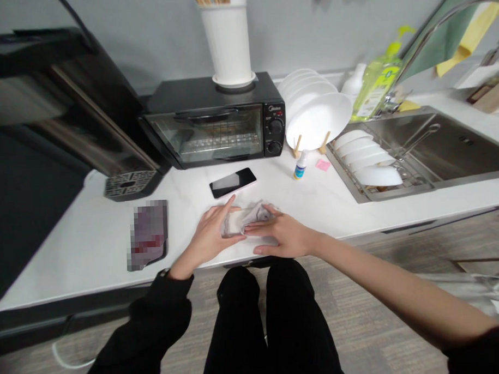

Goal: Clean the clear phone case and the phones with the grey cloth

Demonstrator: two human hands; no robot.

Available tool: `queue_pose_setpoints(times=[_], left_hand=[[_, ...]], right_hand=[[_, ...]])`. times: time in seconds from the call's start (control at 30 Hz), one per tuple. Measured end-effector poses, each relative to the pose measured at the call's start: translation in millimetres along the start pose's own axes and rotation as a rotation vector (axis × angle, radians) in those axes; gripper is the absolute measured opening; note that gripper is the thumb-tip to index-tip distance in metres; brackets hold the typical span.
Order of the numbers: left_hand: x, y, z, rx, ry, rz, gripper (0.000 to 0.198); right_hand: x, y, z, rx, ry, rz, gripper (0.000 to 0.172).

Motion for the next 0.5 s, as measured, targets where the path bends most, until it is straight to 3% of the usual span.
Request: queue_pose_setpoints(times=[0.1,0.2,0.27,0.4,0.5], left_hand=[[-0.6,-1,1,0.000,-0.004,0.000,0.108],[-2.4,-2,1,-0.011,-0.001,0.012,0.104],[-2.8,-1,1,-0.006,-0.004,0.011,0.105],[-2.0,-1,1,0.003,-0.002,0.014,0.106],[-0.7,-1,1,0.008,0.002,0.030,0.107]], right_hand=[[14,-6,-39,-0.083,-0.021,0.073,0.048],[9,5,-53,-0.073,-0.048,0.159,0.044],[-3,17,-41,-0.026,-0.044,0.184,0.047],[-30,33,11,0.097,0.007,0.206,0.046],[-31,27,36,0.104,0.000,0.159,0.047]])
Point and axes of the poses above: each hand's wrist, its own z-axis away from the middle knuckle, its own x-axis out of the palm, y = z × x, the point moved 7 cm from there along -z, towards the middle knuckle, and after that the axes turned 5 degrees about x, right-handed, at the moved point
